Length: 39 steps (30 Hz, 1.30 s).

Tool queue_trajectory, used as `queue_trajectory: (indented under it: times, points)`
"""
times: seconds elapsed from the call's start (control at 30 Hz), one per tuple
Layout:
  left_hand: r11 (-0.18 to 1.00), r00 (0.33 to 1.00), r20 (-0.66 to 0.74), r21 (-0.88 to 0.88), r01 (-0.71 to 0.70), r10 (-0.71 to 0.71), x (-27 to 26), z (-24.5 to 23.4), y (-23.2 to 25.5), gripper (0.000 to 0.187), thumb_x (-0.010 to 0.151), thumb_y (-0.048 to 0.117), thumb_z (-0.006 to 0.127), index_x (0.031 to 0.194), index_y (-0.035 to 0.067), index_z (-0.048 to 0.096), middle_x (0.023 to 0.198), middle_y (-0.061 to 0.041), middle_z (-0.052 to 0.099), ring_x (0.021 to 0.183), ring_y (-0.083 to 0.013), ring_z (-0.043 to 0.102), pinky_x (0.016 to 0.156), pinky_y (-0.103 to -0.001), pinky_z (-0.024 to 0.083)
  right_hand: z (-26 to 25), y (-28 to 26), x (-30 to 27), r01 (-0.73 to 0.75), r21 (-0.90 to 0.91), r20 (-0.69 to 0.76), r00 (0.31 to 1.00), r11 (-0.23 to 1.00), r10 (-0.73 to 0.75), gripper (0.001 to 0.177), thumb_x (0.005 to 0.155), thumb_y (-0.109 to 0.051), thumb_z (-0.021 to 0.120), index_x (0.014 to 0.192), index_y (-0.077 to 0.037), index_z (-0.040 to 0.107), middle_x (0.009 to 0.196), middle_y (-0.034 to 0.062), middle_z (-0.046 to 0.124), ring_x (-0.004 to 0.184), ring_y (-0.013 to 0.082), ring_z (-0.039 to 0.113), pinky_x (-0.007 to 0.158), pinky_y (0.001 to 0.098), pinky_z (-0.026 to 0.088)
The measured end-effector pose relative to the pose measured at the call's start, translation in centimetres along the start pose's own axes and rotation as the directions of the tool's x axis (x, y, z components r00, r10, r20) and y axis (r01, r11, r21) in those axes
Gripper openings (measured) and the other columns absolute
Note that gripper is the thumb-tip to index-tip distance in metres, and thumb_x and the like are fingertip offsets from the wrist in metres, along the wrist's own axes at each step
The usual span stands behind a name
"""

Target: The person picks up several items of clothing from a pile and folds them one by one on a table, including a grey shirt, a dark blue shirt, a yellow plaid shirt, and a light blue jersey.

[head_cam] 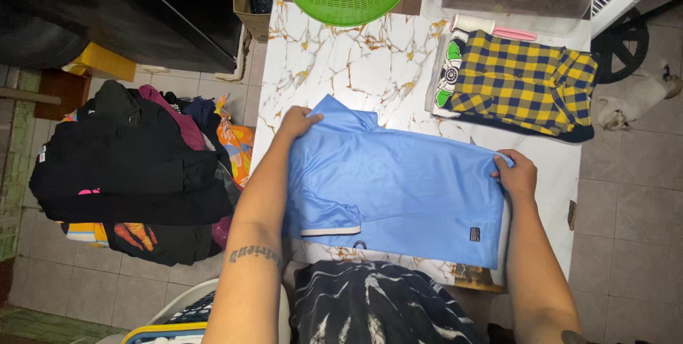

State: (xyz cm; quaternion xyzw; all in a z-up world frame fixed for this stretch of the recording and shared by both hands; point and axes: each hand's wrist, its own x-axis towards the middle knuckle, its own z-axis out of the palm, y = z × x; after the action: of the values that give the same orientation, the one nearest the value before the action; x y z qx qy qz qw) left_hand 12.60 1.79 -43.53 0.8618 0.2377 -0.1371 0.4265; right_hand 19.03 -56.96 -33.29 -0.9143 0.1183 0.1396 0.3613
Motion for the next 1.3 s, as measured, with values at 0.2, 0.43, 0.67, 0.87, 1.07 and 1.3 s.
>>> queue_trajectory:
  times: [0.2,0.43,0.67,0.87,1.07,1.3]
  points:
    - [0.974,0.968,-0.167,-0.101,-0.204,0.186,-6.1,-3.9,2.7,0.038,0.081,0.037,0.084,0.101,0.005,0.081,0.082,-0.013,0.077,0.069,-0.0197,0.069,0.066,-0.034,0.053,-0.2,5.4,-1.6,0.142,0.27,-0.038,0.99,0.952,-0.137,0.016,0.097,-0.009,0.073,0.112,-0.002,0.074,0.091,0.0061,0.075,0.079,0.0108,0.072,0.073,0.0234,0.057]
    - [0.951,0.994,0.008,-0.293,-0.101,0.108,-15.9,-4.0,-1.9,0.029,0.089,0.024,0.079,0.106,0.002,0.08,0.083,-0.01,0.076,0.066,-0.0122,0.063,0.063,-0.027,0.05,-1.6,9.9,-8.2,0.247,0.18,-0.049,0.969,0.952,-0.242,0.023,0.091,-0.006,0.078,0.113,-0.007,0.078,0.101,0.0082,0.072,0.081,0.0132,0.061,0.074,0.0267,0.05]
    - [0.786,0.999,0.03,-0.619,0.008,0.014,-20.2,4.4,-9.9,0.028,0.086,0.013,0.08,0.107,-0.004,0.073,0.088,-0.007,0.079,0.075,-0.01,0.073,0.069,-0.022,0.058,-0.4,11.3,-11.7,0.404,-0.314,-0.082,0.89,0.859,-0.448,0.023,0.079,-0.01,0.082,0.101,-0.019,0.082,0.122,0.007,0.066,0.116,0.0293,0.059,0.099,0.0396,0.052]
    - [0.955,0.991,-0.13,-0.288,-0.074,0.038,-22.9,3.1,-9.0,0.036,0.085,0.02,0.083,0.112,-0.002,0.074,0.094,-0.011,0.079,0.082,-0.0163,0.073,0.075,-0.029,0.058,-1.3,10.2,-13.3,0.383,-0.397,-0.041,0.9,0.834,-0.434,0.033,0.074,0.0,0.075,0.097,-0.021,0.083,0.125,0.0107,0.065,0.115,0.0321,0.058,0.1,0.0411,0.048]
    - [0.97,0.925,-0.314,0.181,-0.16,0.212,-23.3,3.7,-5.2,0.023,0.087,0.011,0.071,0.109,0.006,0.075,0.112,-0.013,0.074,0.108,-0.0328,0.067,0.102,-0.042,0.049,6.2,7.5,-13.9,0.448,-0.089,-0.138,0.879,0.89,-0.456,0.041,0.079,0.008,0.06,0.116,-0.006,0.072,0.119,0.0142,0.069,0.115,0.0303,0.064,0.106,0.0405,0.049]
    - [0.998,0.913,-0.405,-0.006,-0.065,0.057,-17.6,7.6,-0.1,0.059,0.079,0.03,0.079,0.124,-0.002,0.06,0.118,-0.027,0.061,0.105,-0.0441,0.059,0.085,-0.05,0.049,22.2,-2.9,-15.6,0.332,0.207,0.154,0.918,0.92,-0.365,0.044,0.087,-0.017,0.075,0.126,-0.006,0.058,0.106,0.011,0.073,0.094,0.0242,0.073,0.083,0.0378,0.058]
